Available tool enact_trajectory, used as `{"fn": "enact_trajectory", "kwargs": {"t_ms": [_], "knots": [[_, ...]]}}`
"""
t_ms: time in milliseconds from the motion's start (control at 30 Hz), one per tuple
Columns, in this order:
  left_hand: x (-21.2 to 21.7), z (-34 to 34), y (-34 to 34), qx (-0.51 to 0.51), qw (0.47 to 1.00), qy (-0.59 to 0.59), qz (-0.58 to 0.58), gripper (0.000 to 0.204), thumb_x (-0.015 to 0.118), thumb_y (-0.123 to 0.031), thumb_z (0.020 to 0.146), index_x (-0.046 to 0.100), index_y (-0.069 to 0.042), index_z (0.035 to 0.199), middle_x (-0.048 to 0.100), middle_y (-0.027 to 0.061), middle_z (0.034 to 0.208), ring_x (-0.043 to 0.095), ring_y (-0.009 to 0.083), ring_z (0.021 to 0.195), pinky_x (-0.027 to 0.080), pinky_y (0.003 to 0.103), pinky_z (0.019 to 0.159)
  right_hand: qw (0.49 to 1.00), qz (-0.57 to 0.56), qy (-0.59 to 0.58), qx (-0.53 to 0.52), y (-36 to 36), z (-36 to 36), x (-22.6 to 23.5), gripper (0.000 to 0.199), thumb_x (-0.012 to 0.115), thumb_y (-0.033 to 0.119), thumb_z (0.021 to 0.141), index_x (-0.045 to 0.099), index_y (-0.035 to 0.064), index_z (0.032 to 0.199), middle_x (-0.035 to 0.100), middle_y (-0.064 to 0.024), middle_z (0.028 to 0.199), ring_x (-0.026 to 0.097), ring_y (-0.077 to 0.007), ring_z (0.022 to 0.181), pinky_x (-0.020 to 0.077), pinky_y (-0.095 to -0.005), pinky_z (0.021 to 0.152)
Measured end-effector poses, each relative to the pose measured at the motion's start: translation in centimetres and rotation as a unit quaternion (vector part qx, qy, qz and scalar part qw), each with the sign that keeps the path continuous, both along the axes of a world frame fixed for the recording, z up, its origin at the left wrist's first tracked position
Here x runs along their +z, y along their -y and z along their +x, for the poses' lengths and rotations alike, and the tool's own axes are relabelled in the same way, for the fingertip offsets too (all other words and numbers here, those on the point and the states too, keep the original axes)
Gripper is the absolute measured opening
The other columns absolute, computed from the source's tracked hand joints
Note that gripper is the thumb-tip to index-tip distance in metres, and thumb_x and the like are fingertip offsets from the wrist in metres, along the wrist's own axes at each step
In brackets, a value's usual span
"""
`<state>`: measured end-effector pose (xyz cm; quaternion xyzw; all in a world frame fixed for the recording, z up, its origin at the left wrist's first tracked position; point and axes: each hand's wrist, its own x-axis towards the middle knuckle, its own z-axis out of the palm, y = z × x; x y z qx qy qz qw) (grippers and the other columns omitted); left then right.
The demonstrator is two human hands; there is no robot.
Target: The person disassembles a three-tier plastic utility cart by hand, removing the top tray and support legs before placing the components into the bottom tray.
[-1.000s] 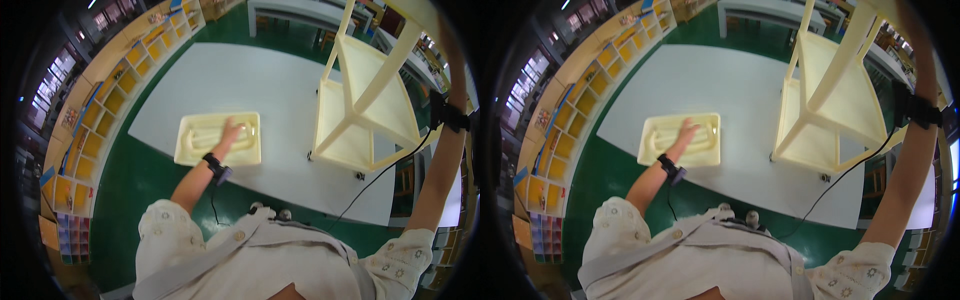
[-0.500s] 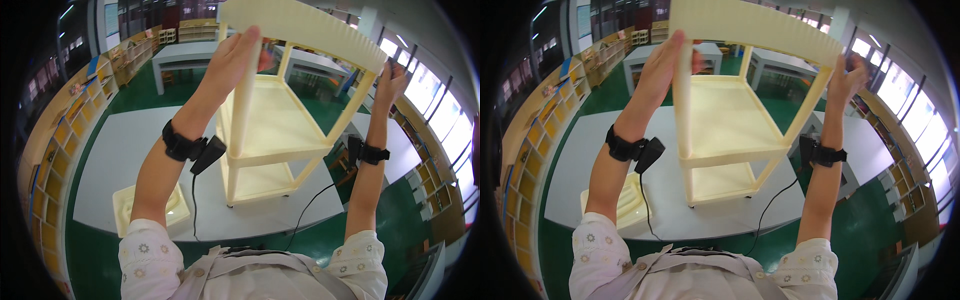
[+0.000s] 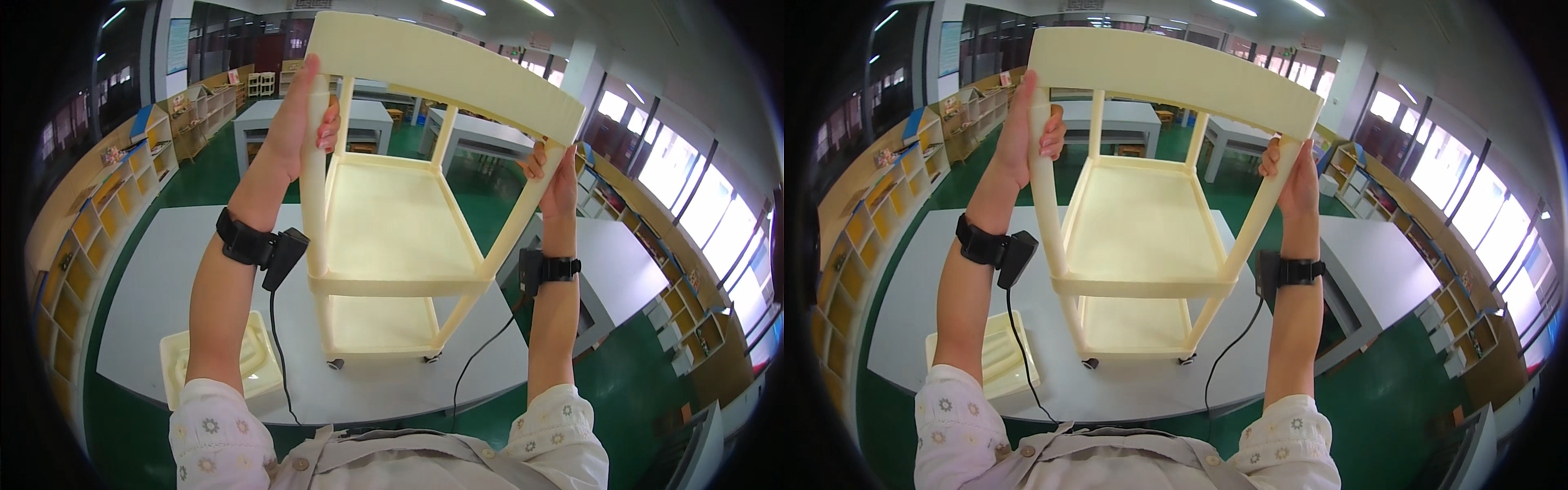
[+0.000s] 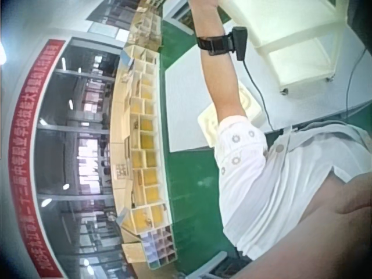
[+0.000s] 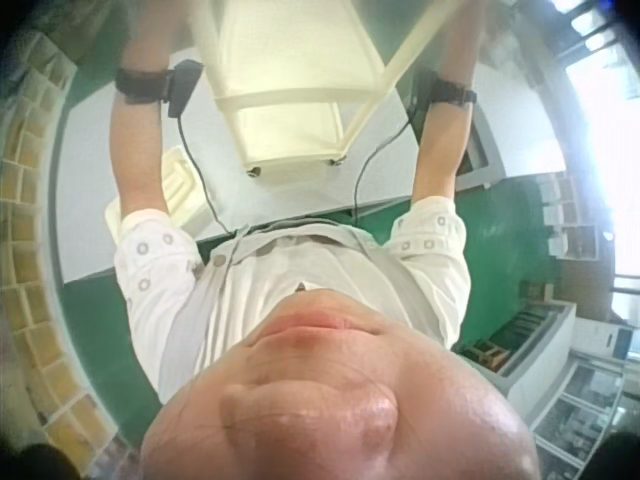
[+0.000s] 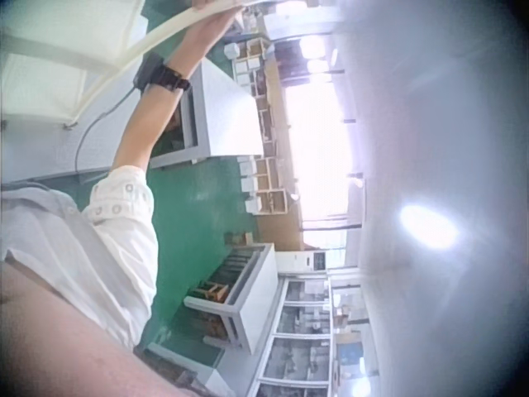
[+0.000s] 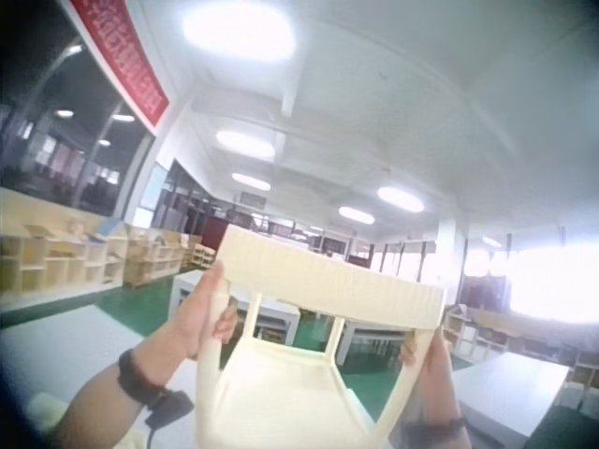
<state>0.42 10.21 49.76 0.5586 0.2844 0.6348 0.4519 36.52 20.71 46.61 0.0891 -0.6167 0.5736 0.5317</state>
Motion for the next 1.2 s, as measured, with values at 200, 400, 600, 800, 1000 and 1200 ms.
{"fn": "enact_trajectory", "kwargs": {"t_ms": [200,400,600,800,1000,1200], "knots": [[-0.5,-3.7,-0.9,0.035,0.999,0.022,-0.015,0.068,0.037,-0.079,0.07,0.034,-0.015,0.047,0.03,-0.005,0.04,0.031,0.0074,0.033,0.027,0.021,0.038,1.0,-0.008,-0.01,-0.015,3.4,-4.8,0.0,0.045,0.031,0.047,0.092,0.045,0.0058,0.102,0.038,-0.0028,0.067,0.032,-0.0086,0.049,0.0322,-0.0224,0.051],[-0.3,-3.4,-1.3,0.064,0.998,0.014,-0.017,0.068,0.037,-0.08,0.069,0.034,-0.016,0.047,0.029,-0.0055,0.04,0.03,0.0067,0.033,0.026,0.02,0.039,0.988,-0.023,0.005,-0.151,3.9,-4.9,0.3,0.05,0.032,0.051,0.091,0.045,0.003,0.095,0.039,-0.001,0.062,0.036,-0.0078,0.047,0.0319,-0.0209,0.048],[-0.2,-3.2,-1.6,0.052,0.999,0.015,-0.007,0.067,0.036,-0.078,0.071,0.034,-0.016,0.047,0.029,-0.0057,0.039,0.029,0.0064,0.033,0.026,0.02,0.039,0.981,-0.025,-0.002,-0.194,4.0,-4.9,0.4,0.052,0.032,0.053,0.091,0.045,0.0028,0.093,0.039,-0.001,0.061,0.036,-0.0078,0.046,0.0329,-0.021,0.047],[-0.5,-3.4,-0.9,0.086,0.996,0.024,-0.004,0.066,0.036,-0.077,0.073,0.035,-0.016,0.046,0.03,-0.0058,0.038,0.028,0.006,0.032,0.026,0.02,0.039,0.977,-0.044,-0.003,-0.211,4.6,-5.5,0.3,0.054,0.032,0.055,0.09,0.046,0.0026,0.091,0.038,-0.001,0.058,0.036,-0.0079,0.044,0.033,-0.0213,0.045],[-0.7,-3.3,-0.8,0.093,0.995,0.023,0.001,0.066,0.036,-0.077,0.073,0.035,-0.016,0.047,0.03,-0.0057,0.038,0.029,0.006,0.032,0.026,0.02,0.038,0.966,-0.036,0.008,-0.255,4.8,-5.7,0.3,0.056,0.033,0.057,0.089,0.046,0.0027,0.089,0.038,-0.0008,0.057,0.035,-0.0076,0.043,0.0324,-0.0213,0.044],[-0.5,-3.2,-1.2,0.106,0.994,0.033,0.007,0.068,0.039,-0.079,0.069,0.038,-0.014,0.051,0.031,-0.0052,0.04,0.031,0.0064,0.033,0.03,0.022,0.039,0.99,-0.041,0.02,-0.135,3.9,-4.9,0.3,0.055,0.035,0.059,0.086,0.044,0.0048,0.094,0.037,-0.0001,0.061,0.034,-0.0077,0.047,0.0306,-0.0206,0.045]]}}
